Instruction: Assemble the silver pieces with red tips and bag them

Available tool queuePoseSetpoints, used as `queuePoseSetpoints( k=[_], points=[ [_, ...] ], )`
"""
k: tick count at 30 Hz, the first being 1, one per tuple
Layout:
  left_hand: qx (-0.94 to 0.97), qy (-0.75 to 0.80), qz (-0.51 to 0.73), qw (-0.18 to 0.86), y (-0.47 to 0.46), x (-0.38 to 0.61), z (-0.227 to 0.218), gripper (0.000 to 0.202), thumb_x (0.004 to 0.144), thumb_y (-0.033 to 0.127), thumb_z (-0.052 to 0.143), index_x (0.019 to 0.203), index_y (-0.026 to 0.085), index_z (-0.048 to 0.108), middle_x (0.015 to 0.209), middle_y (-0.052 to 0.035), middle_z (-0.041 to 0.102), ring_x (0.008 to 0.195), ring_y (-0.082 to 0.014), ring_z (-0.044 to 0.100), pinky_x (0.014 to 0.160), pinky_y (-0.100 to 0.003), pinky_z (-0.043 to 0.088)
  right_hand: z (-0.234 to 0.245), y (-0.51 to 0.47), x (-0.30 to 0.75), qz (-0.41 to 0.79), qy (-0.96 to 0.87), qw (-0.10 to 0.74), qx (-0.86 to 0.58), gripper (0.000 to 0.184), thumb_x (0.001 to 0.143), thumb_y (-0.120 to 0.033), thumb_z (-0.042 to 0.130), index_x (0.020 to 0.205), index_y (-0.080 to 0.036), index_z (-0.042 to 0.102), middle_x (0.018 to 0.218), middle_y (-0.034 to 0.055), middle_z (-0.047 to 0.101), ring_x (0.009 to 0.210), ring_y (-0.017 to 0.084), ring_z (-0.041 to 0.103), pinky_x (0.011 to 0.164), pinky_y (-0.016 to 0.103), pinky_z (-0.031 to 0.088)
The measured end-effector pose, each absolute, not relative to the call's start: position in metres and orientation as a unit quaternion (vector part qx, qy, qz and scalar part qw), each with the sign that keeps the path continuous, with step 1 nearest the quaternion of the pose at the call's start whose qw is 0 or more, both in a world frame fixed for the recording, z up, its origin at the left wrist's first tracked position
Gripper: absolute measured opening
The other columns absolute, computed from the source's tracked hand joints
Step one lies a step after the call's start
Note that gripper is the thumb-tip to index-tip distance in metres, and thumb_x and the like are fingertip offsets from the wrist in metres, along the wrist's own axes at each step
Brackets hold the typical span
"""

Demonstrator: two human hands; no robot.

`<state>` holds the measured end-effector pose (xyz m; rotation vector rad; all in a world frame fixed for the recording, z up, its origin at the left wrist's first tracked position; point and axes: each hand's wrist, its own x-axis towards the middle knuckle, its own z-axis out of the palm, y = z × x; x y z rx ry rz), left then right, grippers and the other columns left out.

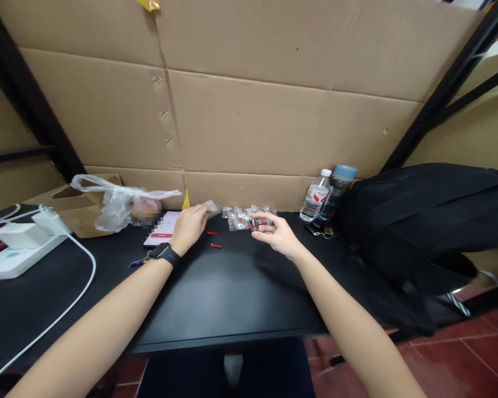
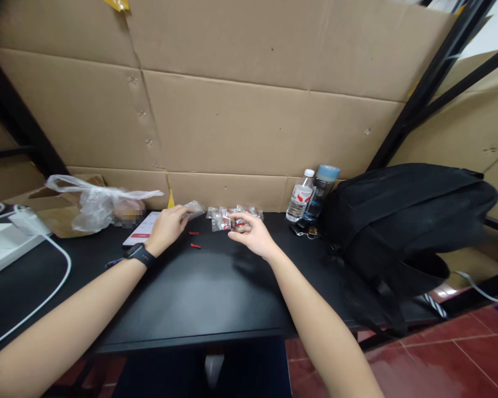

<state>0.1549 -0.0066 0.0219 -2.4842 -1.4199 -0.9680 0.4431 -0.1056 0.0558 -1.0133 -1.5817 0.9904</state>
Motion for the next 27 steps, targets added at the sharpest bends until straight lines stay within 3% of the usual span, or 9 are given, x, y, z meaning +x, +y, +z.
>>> queuePoseSetpoints(
  k=[4,9,12,15,19,23,27],
  points=[
    [-0.845,-0.396,-0.359,0.026,-0.038,0.180,0.028,0.035,0.096,0.020,0.054,0.130,0.024,0.058,0.105,-0.0056,0.075,0.094,-0.0226,0.070,0.086,-0.033,0.051,0.062,-0.104,0.454,0.345,-0.676,0.499,-0.418,0.052,0.072,-0.033,0.084,0.122,-0.022,0.071,0.127,0.0097,0.065,0.093,0.018,0.067,0.082,0.032,0.058],
    [-0.908,-0.287,-0.304,-0.011,-0.072,0.211,0.021,0.011,0.096,0.025,0.062,0.105,0.023,0.068,0.095,-0.0035,0.075,0.085,-0.0195,0.070,0.081,-0.030,0.050,0.065,-0.101,0.469,0.301,-0.702,0.466,-0.447,0.055,0.074,-0.035,0.083,0.126,-0.024,0.069,0.127,0.0098,0.065,0.095,0.020,0.066,0.072,0.029,0.057],
    [-0.940,-0.240,-0.241,-0.019,-0.080,0.217,0.019,0.015,0.095,0.035,0.067,0.100,0.022,0.070,0.092,-0.0038,0.074,0.090,-0.0207,0.069,0.084,-0.032,0.048,0.065,-0.102,0.474,0.301,-0.724,0.413,-0.463,0.058,0.073,-0.034,0.083,0.128,-0.024,0.066,0.118,0.0083,0.068,0.083,0.018,0.067,0.069,0.028,0.056],
    [-0.956,-0.212,-0.202,-0.033,-0.083,0.215,0.021,0.023,0.098,0.042,0.062,0.107,0.024,0.071,0.104,-0.0045,0.073,0.101,-0.0203,0.069,0.093,-0.034,0.045,0.067,-0.105,0.478,0.280,-0.754,0.335,-0.490,0.052,0.073,-0.035,0.082,0.121,-0.022,0.067,0.099,0.0049,0.071,0.070,0.015,0.064,0.064,0.027,0.052],
    [-0.964,-0.200,-0.169,-0.053,-0.085,0.211,0.022,0.027,0.101,0.039,0.057,0.121,0.026,0.068,0.124,-0.0053,0.069,0.109,-0.0198,0.068,0.096,-0.033,0.046,0.074,-0.111,0.480,0.216,-0.793,0.236,-0.517,0.037,0.072,-0.040,0.083,0.102,-0.019,0.073,0.072,-0.0008,0.066,0.065,0.014,0.061,0.066,0.026,0.048],
    [-0.964,-0.183,-0.177,-0.073,-0.087,0.211,0.019,0.026,0.100,0.033,0.058,0.121,0.021,0.066,0.130,-0.0089,0.067,0.115,-0.0219,0.065,0.098,-0.032,0.048,0.078,-0.115,0.477,0.208,-0.818,0.147,-0.516,0.036,0.070,-0.046,0.084,0.092,-0.019,0.076,0.069,0.0002,0.069,0.066,0.016,0.063,0.066,0.026,0.046],
    [-0.963,-0.182,-0.177,-0.092,-0.088,0.210,0.017,0.026,0.101,0.035,0.056,0.122,0.022,0.064,0.131,-0.0090,0.066,0.119,-0.0226,0.062,0.102,-0.034,0.044,0.076,-0.115,0.473,0.191,-0.832,0.110,-0.509,0.033,0.070,-0.044,0.084,0.089,-0.019,0.077,0.070,0.0005,0.069,0.065,0.016,0.062,0.065,0.025,0.045]
  ],
)
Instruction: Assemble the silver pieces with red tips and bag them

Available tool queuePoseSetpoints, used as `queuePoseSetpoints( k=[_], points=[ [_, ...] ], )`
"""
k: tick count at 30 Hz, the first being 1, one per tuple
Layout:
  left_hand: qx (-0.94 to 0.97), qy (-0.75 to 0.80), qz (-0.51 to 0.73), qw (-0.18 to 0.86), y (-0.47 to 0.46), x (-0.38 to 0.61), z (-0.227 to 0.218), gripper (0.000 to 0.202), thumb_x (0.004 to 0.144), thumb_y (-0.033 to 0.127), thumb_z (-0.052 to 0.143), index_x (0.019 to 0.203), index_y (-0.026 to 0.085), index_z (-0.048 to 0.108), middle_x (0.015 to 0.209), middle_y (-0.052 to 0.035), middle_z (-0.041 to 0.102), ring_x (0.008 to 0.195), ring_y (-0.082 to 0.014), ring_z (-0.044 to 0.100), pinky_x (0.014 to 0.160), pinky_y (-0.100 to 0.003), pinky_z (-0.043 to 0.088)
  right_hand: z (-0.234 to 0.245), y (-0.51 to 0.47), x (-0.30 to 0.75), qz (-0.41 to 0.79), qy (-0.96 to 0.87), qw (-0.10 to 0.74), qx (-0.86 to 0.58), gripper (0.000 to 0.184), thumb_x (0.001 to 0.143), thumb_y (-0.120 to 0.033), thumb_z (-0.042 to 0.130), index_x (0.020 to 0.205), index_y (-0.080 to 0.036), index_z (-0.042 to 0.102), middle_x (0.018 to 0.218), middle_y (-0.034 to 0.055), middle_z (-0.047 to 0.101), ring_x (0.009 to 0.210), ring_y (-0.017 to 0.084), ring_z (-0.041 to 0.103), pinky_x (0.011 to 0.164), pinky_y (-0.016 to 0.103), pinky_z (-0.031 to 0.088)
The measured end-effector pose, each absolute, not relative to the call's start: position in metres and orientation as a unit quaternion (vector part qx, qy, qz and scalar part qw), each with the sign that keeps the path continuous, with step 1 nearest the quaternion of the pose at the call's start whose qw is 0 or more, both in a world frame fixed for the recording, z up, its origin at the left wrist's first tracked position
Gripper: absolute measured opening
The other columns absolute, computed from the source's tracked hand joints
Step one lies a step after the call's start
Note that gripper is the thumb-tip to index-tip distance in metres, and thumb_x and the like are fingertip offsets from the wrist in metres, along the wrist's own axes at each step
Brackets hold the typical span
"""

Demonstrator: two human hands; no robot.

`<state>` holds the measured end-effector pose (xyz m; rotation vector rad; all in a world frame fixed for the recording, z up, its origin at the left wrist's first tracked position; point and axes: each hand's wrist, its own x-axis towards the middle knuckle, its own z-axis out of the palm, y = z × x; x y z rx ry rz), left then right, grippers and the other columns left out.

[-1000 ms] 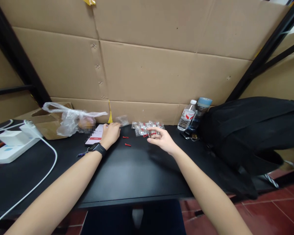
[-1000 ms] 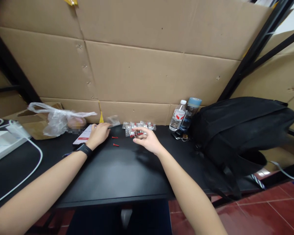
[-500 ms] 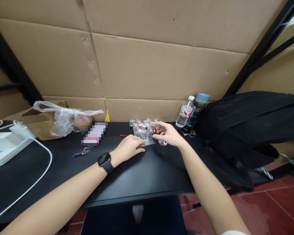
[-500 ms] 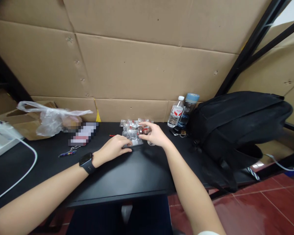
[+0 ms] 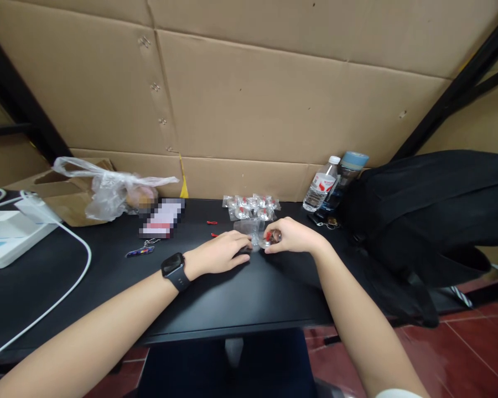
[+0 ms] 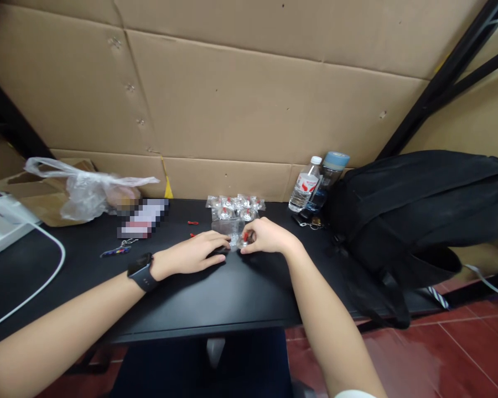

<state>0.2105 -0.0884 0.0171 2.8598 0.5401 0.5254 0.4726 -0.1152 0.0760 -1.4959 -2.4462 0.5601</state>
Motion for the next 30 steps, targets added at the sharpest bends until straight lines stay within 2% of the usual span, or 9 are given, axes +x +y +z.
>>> queuePoseSetpoints(
  k=[4,8,12,15,19,22,25,30],
  points=[
    [0.964,0.198,0.156,0.087,-0.091,0.208,0.022,0.030,0.102,0.041,0.053,0.127,0.028,0.064,0.132,-0.0064,0.064,0.121,-0.0233,0.060,0.101,-0.037,0.039,0.076,-0.116,0.470,0.219,-0.835,0.079,-0.499,0.033,0.069,-0.044,0.083,0.089,-0.019,0.076,0.072,0.0010,0.070,0.067,0.016,0.064,0.065,0.024,0.046],
    [0.966,0.188,0.137,0.113,-0.094,0.204,0.029,0.028,0.103,0.039,0.052,0.126,0.028,0.062,0.126,-0.0053,0.067,0.116,-0.0209,0.063,0.098,-0.034,0.040,0.077,-0.117,0.470,0.227,-0.834,0.065,-0.499,0.031,0.070,-0.042,0.082,0.088,-0.018,0.075,0.073,0.0017,0.071,0.067,0.016,0.063,0.065,0.025,0.045],
    [0.972,0.174,0.130,0.083,-0.092,0.200,0.028,0.032,0.101,0.041,0.054,0.130,0.032,0.061,0.142,-0.0062,0.061,0.130,-0.0254,0.057,0.105,-0.038,0.040,0.075,-0.115,0.471,0.203,-0.839,0.064,-0.501,0.029,0.071,-0.042,0.081,0.087,-0.019,0.075,0.072,0.0014,0.070,0.067,0.017,0.062,0.065,0.026,0.044],
    [0.974,0.180,0.124,0.053,-0.091,0.199,0.027,0.037,0.100,0.042,0.055,0.135,0.032,0.059,0.152,-0.0080,0.053,0.132,-0.0279,0.056,0.104,-0.040,0.043,0.071,-0.113,0.472,0.188,-0.838,0.073,-0.507,0.029,0.070,-0.040,0.082,0.088,-0.018,0.075,0.072,0.0007,0.070,0.066,0.016,0.062,0.065,0.026,0.044],
    [0.973,0.183,0.128,0.058,-0.092,0.201,0.029,0.040,0.100,0.040,0.056,0.139,0.029,0.054,0.145,-0.0085,0.059,0.128,-0.0269,0.060,0.102,-0.040,0.045,0.067,-0.112,0.471,0.182,-0.830,0.093,-0.519,0.030,0.069,-0.038,0.084,0.089,-0.017,0.074,0.072,0.0006,0.069,0.064,0.016,0.062,0.063,0.025,0.044],
    [0.973,0.180,0.127,0.073,-0.093,0.201,0.031,0.038,0.099,0.040,0.058,0.135,0.028,0.056,0.138,-0.0079,0.064,0.122,-0.0259,0.063,0.102,-0.040,0.046,0.065,-0.112,0.467,0.191,-0.828,0.122,-0.513,0.029,0.069,-0.037,0.085,0.087,-0.017,0.073,0.071,0.0005,0.069,0.065,0.016,0.063,0.062,0.024,0.044],
    [0.976,0.163,0.127,0.068,-0.092,0.199,0.029,0.032,0.099,0.040,0.058,0.129,0.030,0.060,0.139,-0.0077,0.063,0.122,-0.0257,0.063,0.103,-0.039,0.046,0.062,-0.111,0.461,0.203,-0.828,0.143,-0.502,0.026,0.070,-0.034,0.086,0.083,-0.017,0.071,0.069,-0.0004,0.068,0.064,0.015,0.063,0.061,0.024,0.044],
    [0.977,0.156,0.132,0.061,-0.091,0.198,0.025,0.032,0.100,0.037,0.056,0.131,0.033,0.062,0.144,-0.0076,0.060,0.129,-0.0262,0.059,0.106,-0.040,0.045,0.057,-0.107,0.459,0.225,-0.828,0.157,-0.488,0.029,0.068,-0.035,0.089,0.083,-0.016,0.073,0.068,-0.0002,0.068,0.064,0.015,0.063,0.061,0.024,0.046]
  ],
)
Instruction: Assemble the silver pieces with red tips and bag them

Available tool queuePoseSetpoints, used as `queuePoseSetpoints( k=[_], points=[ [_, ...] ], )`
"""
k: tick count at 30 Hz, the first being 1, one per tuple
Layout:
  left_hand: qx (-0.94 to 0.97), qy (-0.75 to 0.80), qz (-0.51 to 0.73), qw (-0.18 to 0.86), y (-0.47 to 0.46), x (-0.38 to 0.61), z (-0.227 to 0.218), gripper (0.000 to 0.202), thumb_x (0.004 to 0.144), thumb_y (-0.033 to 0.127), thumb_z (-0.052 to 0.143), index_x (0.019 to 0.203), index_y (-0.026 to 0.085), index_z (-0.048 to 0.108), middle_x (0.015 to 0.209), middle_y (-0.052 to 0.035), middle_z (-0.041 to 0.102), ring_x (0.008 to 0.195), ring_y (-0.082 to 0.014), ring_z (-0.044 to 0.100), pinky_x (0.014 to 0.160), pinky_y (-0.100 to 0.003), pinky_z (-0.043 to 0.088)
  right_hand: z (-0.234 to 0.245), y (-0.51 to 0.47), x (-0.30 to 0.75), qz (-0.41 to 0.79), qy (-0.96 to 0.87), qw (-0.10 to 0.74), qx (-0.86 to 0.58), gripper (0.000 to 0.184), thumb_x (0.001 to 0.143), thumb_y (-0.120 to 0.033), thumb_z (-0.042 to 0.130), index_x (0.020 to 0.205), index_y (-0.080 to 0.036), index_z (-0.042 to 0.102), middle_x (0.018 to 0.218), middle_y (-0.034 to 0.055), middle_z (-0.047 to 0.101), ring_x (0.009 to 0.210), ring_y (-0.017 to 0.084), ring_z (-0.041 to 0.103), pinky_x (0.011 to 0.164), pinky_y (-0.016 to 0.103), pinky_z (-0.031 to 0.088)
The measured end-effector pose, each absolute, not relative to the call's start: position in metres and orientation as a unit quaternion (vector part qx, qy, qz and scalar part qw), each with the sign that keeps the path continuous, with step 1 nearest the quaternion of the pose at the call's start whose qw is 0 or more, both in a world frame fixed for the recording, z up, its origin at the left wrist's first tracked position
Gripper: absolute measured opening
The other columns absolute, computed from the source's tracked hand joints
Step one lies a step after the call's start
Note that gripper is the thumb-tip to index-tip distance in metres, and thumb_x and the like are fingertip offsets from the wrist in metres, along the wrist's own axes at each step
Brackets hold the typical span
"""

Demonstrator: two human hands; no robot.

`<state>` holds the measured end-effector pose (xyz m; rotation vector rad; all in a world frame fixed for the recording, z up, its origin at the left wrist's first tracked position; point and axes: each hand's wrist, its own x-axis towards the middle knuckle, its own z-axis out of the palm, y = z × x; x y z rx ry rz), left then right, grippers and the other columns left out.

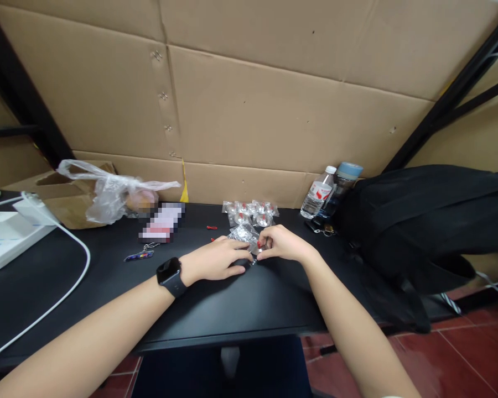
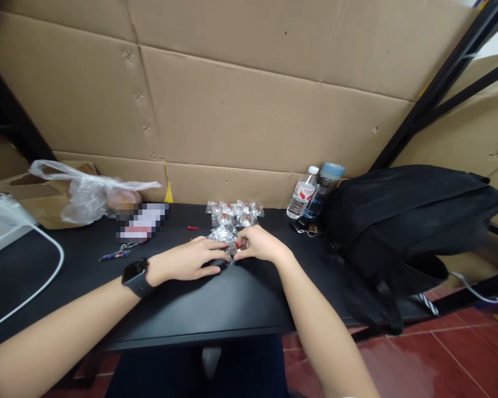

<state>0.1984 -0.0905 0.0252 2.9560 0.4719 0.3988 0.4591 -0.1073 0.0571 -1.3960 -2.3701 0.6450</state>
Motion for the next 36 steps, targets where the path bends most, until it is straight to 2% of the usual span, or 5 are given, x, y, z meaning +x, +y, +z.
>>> queuePoseSetpoints(
  k=[7,15,21,28,36],
  points=[
    [0.975,0.151,0.139,0.088,-0.091,0.199,0.028,0.030,0.097,0.037,0.061,0.126,0.032,0.067,0.142,-0.0075,0.060,0.129,-0.0265,0.059,0.109,-0.041,0.042,0.060,-0.108,0.469,0.271,-0.843,0.145,-0.440,0.026,0.077,-0.024,0.079,0.102,-0.017,0.077,0.097,0.0065,0.074,0.078,0.017,0.070,0.073,0.026,0.055],
    [0.975,0.150,0.128,0.099,-0.088,0.195,0.027,0.033,0.098,0.036,0.059,0.131,0.037,0.065,0.153,-0.0058,0.052,0.137,-0.0269,0.053,0.112,-0.042,0.038,0.054,-0.104,0.452,0.186,-0.859,0.174,-0.444,0.029,0.069,-0.025,0.088,0.093,-0.018,0.075,0.079,0.0001,0.068,0.068,0.013,0.059,0.066,0.024,0.045],
    [0.976,0.152,0.119,0.098,-0.085,0.192,0.026,0.036,0.098,0.035,0.059,0.134,0.039,0.064,0.160,-0.0058,0.045,0.138,-0.0290,0.052,0.111,-0.044,0.037,0.043,-0.101,0.440,0.120,-0.831,0.188,-0.510,0.036,0.066,-0.039,0.091,0.087,-0.020,0.068,0.084,-0.0003,0.066,0.076,0.014,0.057,0.066,0.023,0.037],
    [0.976,0.139,0.113,0.121,-0.082,0.189,0.026,0.041,0.096,0.031,0.061,0.135,0.044,0.063,0.163,-0.0028,0.039,0.137,-0.0287,0.054,0.113,-0.045,0.036,0.048,-0.100,0.455,0.217,-0.849,0.181,-0.446,0.029,0.076,-0.026,0.083,0.095,-0.019,0.063,0.081,-0.0028,0.061,0.069,0.012,0.054,0.064,0.022,0.039],
    [0.978,0.124,0.115,0.123,-0.082,0.187,0.033,0.039,0.096,0.023,0.058,0.129,0.041,0.069,0.160,0.0000,0.045,0.148,-0.0265,0.041,0.116,-0.043,0.033,0.029,-0.096,0.431,0.031,-0.805,0.207,-0.555,0.026,0.080,-0.031,0.079,0.095,-0.023,0.058,0.097,0.0009,0.064,0.078,0.015,0.054,0.062,0.024,0.028]
  ],
)
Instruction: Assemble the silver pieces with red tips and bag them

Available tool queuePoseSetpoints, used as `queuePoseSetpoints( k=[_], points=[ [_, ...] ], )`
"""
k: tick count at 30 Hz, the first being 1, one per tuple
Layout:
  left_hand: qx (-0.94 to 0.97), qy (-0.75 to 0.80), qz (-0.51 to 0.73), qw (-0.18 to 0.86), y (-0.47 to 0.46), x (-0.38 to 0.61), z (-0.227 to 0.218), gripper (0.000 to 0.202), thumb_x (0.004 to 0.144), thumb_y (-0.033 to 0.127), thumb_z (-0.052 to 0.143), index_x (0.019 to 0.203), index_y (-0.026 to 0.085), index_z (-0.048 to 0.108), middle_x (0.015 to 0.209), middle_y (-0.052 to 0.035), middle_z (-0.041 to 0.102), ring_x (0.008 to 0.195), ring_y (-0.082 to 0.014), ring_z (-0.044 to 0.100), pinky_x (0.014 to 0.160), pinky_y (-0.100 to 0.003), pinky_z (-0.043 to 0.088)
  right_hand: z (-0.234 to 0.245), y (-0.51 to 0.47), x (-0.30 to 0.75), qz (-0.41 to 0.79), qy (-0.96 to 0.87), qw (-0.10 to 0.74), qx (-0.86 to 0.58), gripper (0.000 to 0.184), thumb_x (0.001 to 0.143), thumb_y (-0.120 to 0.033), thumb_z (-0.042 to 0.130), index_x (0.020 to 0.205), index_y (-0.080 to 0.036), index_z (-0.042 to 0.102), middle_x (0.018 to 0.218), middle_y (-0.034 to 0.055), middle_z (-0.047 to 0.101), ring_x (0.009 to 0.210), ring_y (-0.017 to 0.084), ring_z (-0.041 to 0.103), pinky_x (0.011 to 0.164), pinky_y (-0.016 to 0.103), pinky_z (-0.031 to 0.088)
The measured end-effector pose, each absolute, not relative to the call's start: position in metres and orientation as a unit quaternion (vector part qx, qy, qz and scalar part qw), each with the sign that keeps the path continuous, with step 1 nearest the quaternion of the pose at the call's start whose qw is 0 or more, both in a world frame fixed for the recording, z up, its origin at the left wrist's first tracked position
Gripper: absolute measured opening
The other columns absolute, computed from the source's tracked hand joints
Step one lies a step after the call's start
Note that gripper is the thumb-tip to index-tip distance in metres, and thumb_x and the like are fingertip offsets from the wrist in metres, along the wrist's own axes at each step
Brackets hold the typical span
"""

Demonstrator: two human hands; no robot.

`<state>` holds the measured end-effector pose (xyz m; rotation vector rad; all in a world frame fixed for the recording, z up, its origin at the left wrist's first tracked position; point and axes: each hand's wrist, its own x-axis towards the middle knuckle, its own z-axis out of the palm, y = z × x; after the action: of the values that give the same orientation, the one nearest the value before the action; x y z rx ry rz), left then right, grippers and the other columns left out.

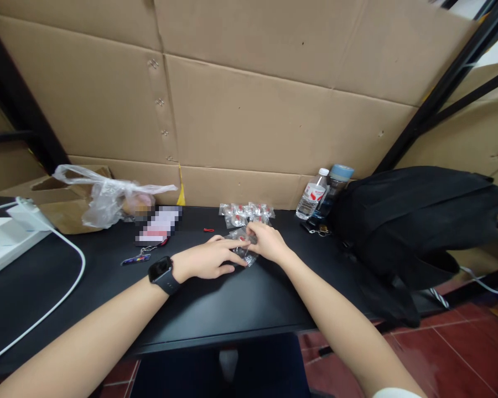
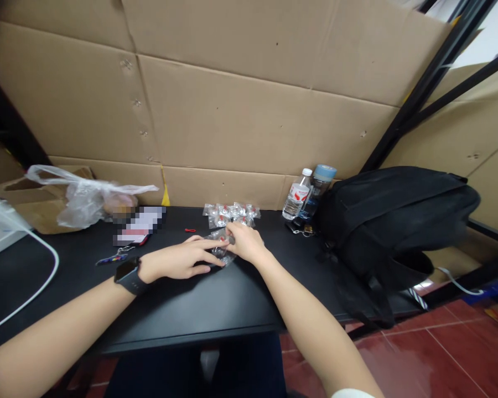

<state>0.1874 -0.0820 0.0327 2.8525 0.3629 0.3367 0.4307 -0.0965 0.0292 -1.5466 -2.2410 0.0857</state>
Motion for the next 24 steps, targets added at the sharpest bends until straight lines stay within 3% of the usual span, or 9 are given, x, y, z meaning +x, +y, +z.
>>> queuePoseSetpoints(
  k=[4,7,8,11,13,16,20,24],
  points=[
    [0.974,0.139,0.122,0.132,-0.081,0.185,0.039,0.022,0.094,0.027,0.060,0.108,0.034,0.076,0.150,-0.0015,0.056,0.138,-0.0256,0.052,0.112,-0.040,0.037,0.033,-0.098,0.430,0.037,-0.814,0.190,-0.548,0.024,0.081,-0.032,0.077,0.091,-0.022,0.058,0.089,-0.0001,0.064,0.072,0.013,0.051,0.061,0.024,0.027],
    [0.969,0.157,0.143,0.127,-0.081,0.185,0.044,0.009,0.089,0.030,0.066,0.091,0.027,0.074,0.144,-0.0040,0.059,0.131,-0.0258,0.057,0.109,-0.039,0.038,0.042,-0.100,0.439,0.140,-0.846,0.191,-0.478,0.027,0.082,-0.038,0.077,0.091,-0.021,0.058,0.080,-0.0018,0.061,0.070,0.013,0.052,0.064,0.023,0.034],
    [0.967,0.163,0.152,0.122,-0.082,0.185,0.045,0.007,0.086,0.028,0.068,0.091,0.025,0.071,0.140,-0.0047,0.061,0.127,-0.0255,0.058,0.107,-0.038,0.038,0.045,-0.101,0.443,0.178,-0.850,0.200,-0.453,0.025,0.086,-0.039,0.073,0.093,-0.021,0.059,0.078,-0.0022,0.061,0.070,0.013,0.053,0.065,0.023,0.036],
    [0.959,0.194,0.181,0.098,-0.081,0.188,0.043,0.025,0.079,0.019,0.068,0.103,0.023,0.063,0.120,-0.0044,0.067,0.110,-0.0222,0.062,0.096,-0.034,0.041,0.050,-0.100,0.454,0.225,-0.848,0.240,-0.416,0.011,0.097,-0.030,0.057,0.100,-0.019,0.060,0.080,-0.0013,0.061,0.069,0.013,0.054,0.068,0.023,0.041],
    [0.953,0.216,0.198,0.078,-0.079,0.189,0.039,0.028,0.082,0.018,0.065,0.109,0.023,0.060,0.112,-0.0038,0.067,0.104,-0.0211,0.062,0.093,-0.034,0.039,0.049,-0.099,0.458,0.212,-0.850,0.244,-0.417,0.011,0.091,-0.020,0.061,0.102,-0.019,0.061,0.088,0.0003,0.062,0.070,0.012,0.055,0.068,0.024,0.043],
    [0.952,0.222,0.202,0.062,-0.075,0.191,0.034,0.011,0.092,0.026,0.061,0.103,0.024,0.063,0.107,-0.0029,0.069,0.102,-0.0206,0.062,0.094,-0.035,0.036,0.046,-0.096,0.460,0.211,-0.859,0.215,-0.415,0.024,0.078,-0.018,0.076,0.100,-0.020,0.065,0.095,0.0012,0.063,0.070,0.012,0.056,0.070,0.025,0.045],
    [0.941,0.256,0.208,0.075,-0.068,0.190,0.030,0.010,0.095,0.032,0.059,0.094,0.024,0.065,0.095,-0.0007,0.071,0.092,-0.0191,0.064,0.090,-0.034,0.034,0.045,-0.095,0.457,0.218,-0.867,0.202,-0.400,0.006,0.085,-0.023,0.073,0.088,-0.019,0.070,0.090,0.0022,0.063,0.072,0.013,0.057,0.072,0.025,0.046],
    [0.927,0.290,0.211,0.108,-0.062,0.187,0.030,0.015,0.096,0.037,0.059,0.092,0.024,0.067,0.090,0.0018,0.074,0.083,-0.0180,0.067,0.092,-0.035,0.035,0.045,-0.095,0.457,0.222,-0.855,0.227,-0.411,0.001,0.084,-0.019,0.070,0.085,-0.018,0.070,0.082,0.0011,0.066,0.072,0.013,0.059,0.072,0.024,0.045]
  ],
)
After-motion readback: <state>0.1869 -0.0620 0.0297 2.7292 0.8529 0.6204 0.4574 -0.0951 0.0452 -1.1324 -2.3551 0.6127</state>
